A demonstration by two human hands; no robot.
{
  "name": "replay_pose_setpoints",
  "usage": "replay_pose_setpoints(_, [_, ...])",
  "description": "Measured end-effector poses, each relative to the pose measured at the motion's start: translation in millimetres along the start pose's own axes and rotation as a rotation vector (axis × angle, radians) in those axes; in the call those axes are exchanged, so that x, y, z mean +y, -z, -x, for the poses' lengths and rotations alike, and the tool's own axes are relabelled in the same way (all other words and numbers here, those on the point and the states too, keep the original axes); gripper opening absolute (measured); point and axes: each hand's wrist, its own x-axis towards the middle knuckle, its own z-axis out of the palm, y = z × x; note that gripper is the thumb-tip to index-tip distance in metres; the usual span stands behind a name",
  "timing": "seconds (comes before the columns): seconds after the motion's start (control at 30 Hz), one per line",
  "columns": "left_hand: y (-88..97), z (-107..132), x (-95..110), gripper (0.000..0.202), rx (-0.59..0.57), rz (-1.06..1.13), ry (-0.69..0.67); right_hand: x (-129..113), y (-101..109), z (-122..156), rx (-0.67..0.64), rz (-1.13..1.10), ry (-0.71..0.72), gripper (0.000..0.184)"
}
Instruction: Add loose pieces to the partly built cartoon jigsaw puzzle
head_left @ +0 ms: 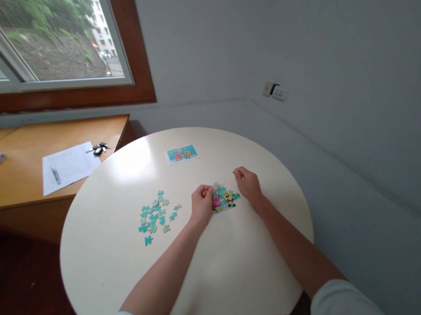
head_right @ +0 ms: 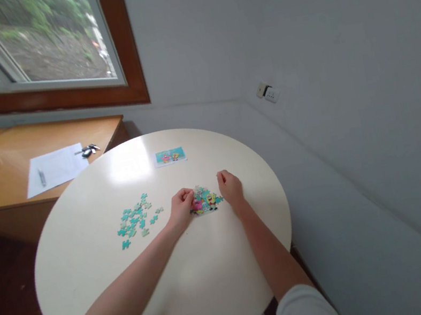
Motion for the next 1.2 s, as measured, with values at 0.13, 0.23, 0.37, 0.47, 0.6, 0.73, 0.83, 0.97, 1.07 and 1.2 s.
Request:
replay_pose_setpoints(0.13, [1.0,-2,-3,0.020,0.007,-0.001,-0.022,-31,-1,10,-0.084,-0.134,0.060,0.036])
replay_pose_setpoints(0.23, [1.6,-3,-8,0.019,0.012,-0.046,-0.082,-45,-4,15,-0.152,-0.125,0.146,0.036])
replay_pose_setpoints(0.37, [2.2,-2,-11,0.018,0.019,-0.090,-0.139,-51,-6,20,-0.216,-0.155,0.203,0.033])
replay_pose_setpoints(0.47, [1.9,-2,-10,0.018,0.029,-0.098,-0.150,-51,-8,21,-0.222,-0.232,0.176,0.030])
replay_pose_setpoints(0.6, [0.3,2,-1,0.021,0.024,-0.043,-0.077,-45,-10,14,-0.218,-0.451,0.026,0.030])
replay_pose_setpoints(0.73, [-0.5,7,10,0.020,0.010,0.029,-0.019,-31,-2,4,-0.229,-0.655,-0.146,0.032])
replay_pose_setpoints(0.83, [1.0,8,13,0.016,0.019,0.070,-0.033,-19,6,-3,-0.197,-0.732,-0.224,0.034])
replay_pose_setpoints(0.97, [5.5,5,12,0.013,0.064,0.101,-0.080,-8,10,-7,-0.212,-0.795,-0.299,0.040])
replay_pose_setpoints(1.07, [9.4,2,11,0.013,0.097,0.107,-0.121,-4,10,-8,-0.242,-0.793,-0.305,0.038])
replay_pose_setpoints(1.2, [13.5,1,13,0.012,0.155,0.129,-0.162,1,9,-8,-0.290,-0.755,-0.272,0.034])
